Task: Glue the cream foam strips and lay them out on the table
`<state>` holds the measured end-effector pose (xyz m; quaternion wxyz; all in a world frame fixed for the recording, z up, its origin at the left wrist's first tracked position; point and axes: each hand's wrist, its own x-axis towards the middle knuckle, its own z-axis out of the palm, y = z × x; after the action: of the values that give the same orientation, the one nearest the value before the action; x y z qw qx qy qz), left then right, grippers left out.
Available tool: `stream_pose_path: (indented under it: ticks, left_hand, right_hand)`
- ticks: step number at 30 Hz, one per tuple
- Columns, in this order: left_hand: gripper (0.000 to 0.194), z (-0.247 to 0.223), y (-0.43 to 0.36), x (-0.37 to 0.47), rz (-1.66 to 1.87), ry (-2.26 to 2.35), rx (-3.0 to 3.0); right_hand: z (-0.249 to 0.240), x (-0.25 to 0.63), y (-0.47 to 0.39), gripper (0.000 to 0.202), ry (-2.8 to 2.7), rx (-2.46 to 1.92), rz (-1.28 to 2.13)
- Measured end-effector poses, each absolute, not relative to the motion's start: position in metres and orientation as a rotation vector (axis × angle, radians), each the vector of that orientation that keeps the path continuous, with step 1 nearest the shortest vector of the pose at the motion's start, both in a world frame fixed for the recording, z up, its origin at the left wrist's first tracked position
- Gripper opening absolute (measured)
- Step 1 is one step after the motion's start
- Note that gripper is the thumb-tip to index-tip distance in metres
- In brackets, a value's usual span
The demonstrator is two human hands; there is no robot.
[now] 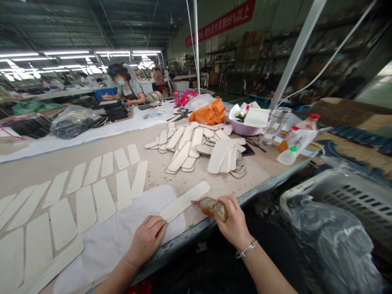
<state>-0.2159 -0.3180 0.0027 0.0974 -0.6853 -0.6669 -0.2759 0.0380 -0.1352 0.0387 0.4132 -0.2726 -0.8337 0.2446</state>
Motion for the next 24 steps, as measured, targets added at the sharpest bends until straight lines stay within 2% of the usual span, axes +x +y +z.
stream_pose_path:
  ticks: [4,9,13,20,24]
  left_hand:
    - [0.010,0.002,-0.318,-0.216,-0.812,-1.976,-2.029]
    - [0.010,0.003,-0.319,-0.215,-0.816,-1.984,-2.032]
    - [0.011,0.001,-0.318,-0.217,-0.834,-1.992,-2.041]
    - [0.016,0.011,-0.322,-0.206,-0.780,-2.057,-1.991]
    - [0.020,0.020,-0.321,-0.207,-0.614,-2.048,-2.031]
  right_hand:
    - [0.038,0.034,-0.136,0.034,-2.134,-0.667,0.627]
    - [0.033,0.046,-0.114,0.030,-2.045,-0.833,0.360]
    - [0.029,0.047,-0.106,0.028,-1.988,-0.868,0.273]
    - [0.025,0.042,-0.119,0.030,-2.044,-0.709,0.501]
    - [0.014,0.050,-0.106,0.046,-1.850,-1.014,0.586]
